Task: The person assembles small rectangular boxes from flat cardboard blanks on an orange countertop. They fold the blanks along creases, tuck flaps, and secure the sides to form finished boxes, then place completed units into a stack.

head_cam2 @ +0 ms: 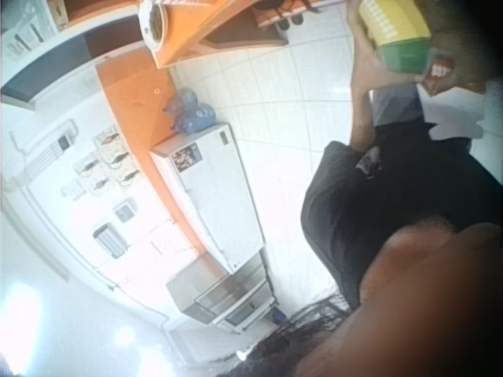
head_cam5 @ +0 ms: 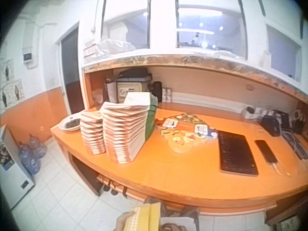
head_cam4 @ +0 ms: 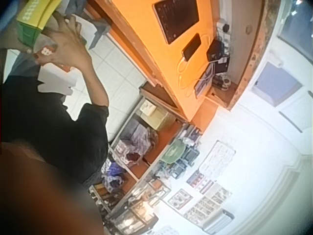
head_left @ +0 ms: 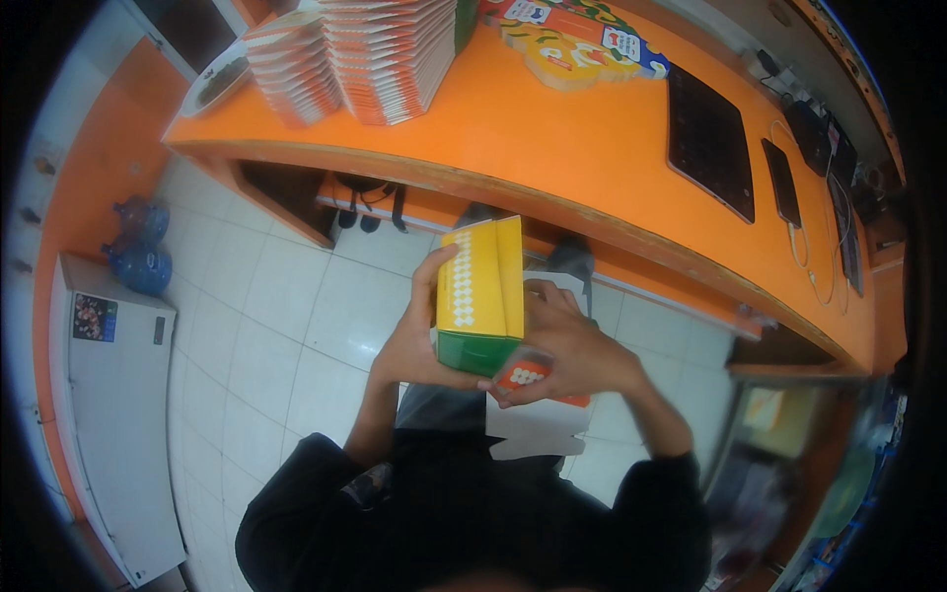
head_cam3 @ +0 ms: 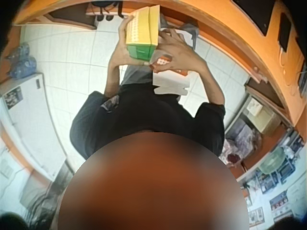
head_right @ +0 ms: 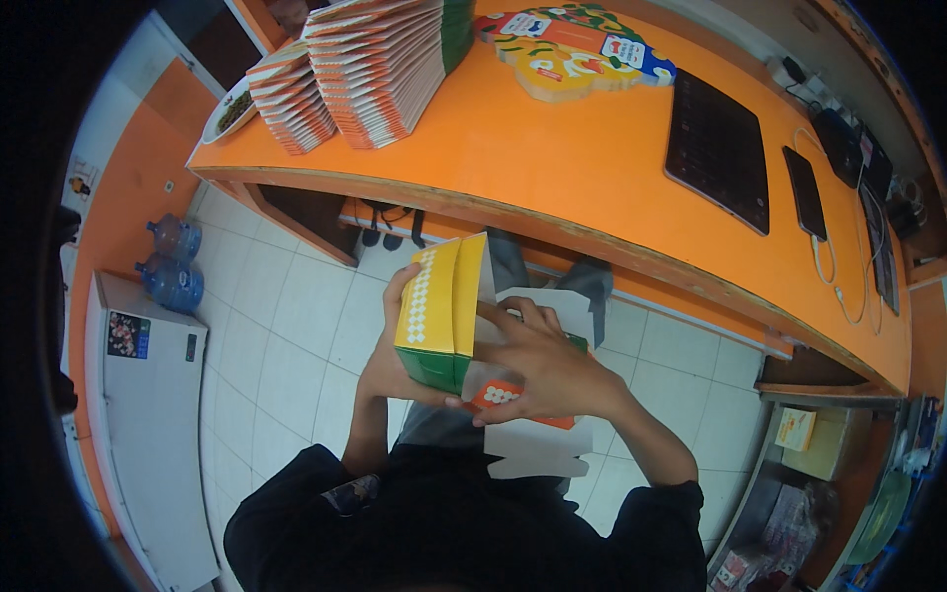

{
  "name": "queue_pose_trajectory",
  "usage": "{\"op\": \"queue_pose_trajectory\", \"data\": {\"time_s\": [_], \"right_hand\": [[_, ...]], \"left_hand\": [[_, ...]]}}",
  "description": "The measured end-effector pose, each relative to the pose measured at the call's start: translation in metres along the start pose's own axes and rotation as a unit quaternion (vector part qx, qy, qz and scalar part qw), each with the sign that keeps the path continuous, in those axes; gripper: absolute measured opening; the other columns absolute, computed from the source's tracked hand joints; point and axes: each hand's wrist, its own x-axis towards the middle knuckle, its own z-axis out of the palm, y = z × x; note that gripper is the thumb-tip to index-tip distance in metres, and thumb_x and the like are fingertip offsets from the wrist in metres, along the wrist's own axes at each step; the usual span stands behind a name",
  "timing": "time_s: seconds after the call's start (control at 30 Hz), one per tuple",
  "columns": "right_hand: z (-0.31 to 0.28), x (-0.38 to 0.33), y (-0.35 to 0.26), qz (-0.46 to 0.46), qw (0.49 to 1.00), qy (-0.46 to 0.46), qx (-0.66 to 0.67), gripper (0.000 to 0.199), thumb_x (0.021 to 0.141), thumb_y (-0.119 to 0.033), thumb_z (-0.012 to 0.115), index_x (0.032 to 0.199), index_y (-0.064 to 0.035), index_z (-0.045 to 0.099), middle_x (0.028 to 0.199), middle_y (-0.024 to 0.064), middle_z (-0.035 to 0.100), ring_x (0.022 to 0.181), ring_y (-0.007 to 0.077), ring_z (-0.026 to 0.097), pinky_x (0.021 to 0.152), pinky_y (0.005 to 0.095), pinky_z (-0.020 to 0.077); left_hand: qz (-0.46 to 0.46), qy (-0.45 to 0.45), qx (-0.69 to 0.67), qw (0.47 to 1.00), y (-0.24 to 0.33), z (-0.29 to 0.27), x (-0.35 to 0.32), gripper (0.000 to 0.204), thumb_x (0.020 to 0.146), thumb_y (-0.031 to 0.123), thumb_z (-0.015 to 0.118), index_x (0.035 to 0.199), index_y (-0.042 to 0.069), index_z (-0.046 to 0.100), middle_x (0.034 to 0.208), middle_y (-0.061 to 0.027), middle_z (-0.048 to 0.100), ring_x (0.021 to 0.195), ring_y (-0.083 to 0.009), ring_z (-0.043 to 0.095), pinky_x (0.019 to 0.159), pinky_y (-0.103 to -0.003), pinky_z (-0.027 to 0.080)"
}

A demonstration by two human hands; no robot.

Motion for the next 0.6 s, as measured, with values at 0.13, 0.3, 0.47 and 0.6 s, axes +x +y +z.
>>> {"op": "queue_pose_trajectory", "data": {"time_s": [0.13,0.3,0.47,0.6], "right_hand": [[-0.001,-0.003,0.011,-0.012,0.962,0.144,0.23,0.111,0.054,-0.041,0.09,0.142,-0.0132,0.028,0.143,0.0197,0.031,0.132,0.0381,0.032,0.106,0.0536,0.0324],[0.003,0.002,0.014,-0.025,0.946,0.234,0.224,0.148,0.045,-0.033,0.096,0.149,-0.0128,-0.008,0.151,0.0233,0.015,0.139,0.0387,0.024,0.11,0.0506,0.0295],[0.015,0.005,0.011,-0.09,0.916,0.184,0.346,0.154,0.044,-0.03,0.096,0.147,-0.0178,-0.017,0.154,0.0226,0.003,0.142,0.038,0.013,0.114,0.0505,0.0188],[0.027,0.005,0.008,-0.12,0.914,0.193,0.335,0.156,0.044,-0.029,0.096,0.144,-0.0226,-0.024,0.154,0.0203,-0.004,0.143,0.0373,0.007,0.115,0.0507,0.0166]], "left_hand": [[0.034,0.023,-0.043,0.998,-0.001,0.0,0.003,0.133,0.044,0.029,0.095,0.146,0.012,0.011,0.14,-0.0201,0.031,0.131,-0.0336,0.034,0.107,-0.043,0.032],[0.029,-0.052,-0.049,0.997,0.003,0.006,0.003,0.128,0.045,0.029,0.094,0.145,0.01,0.015,0.138,-0.0189,0.033,0.128,-0.0324,0.037,0.105,-0.042,0.033],[0.028,-0.067,-0.045,0.996,0.007,0.009,0.002,0.126,0.047,0.029,0.093,0.145,0.009,0.016,0.137,-0.019,0.034,0.127,-0.0315,0.038,0.103,-0.04,0.034],[0.027,-0.064,-0.091,0.993,0.003,0.012,0.002,0.124,0.049,0.027,0.092,0.144,0.009,0.016,0.136,-0.0198,0.034,0.126,-0.0316,0.04,0.103,-0.04,0.035]]}}
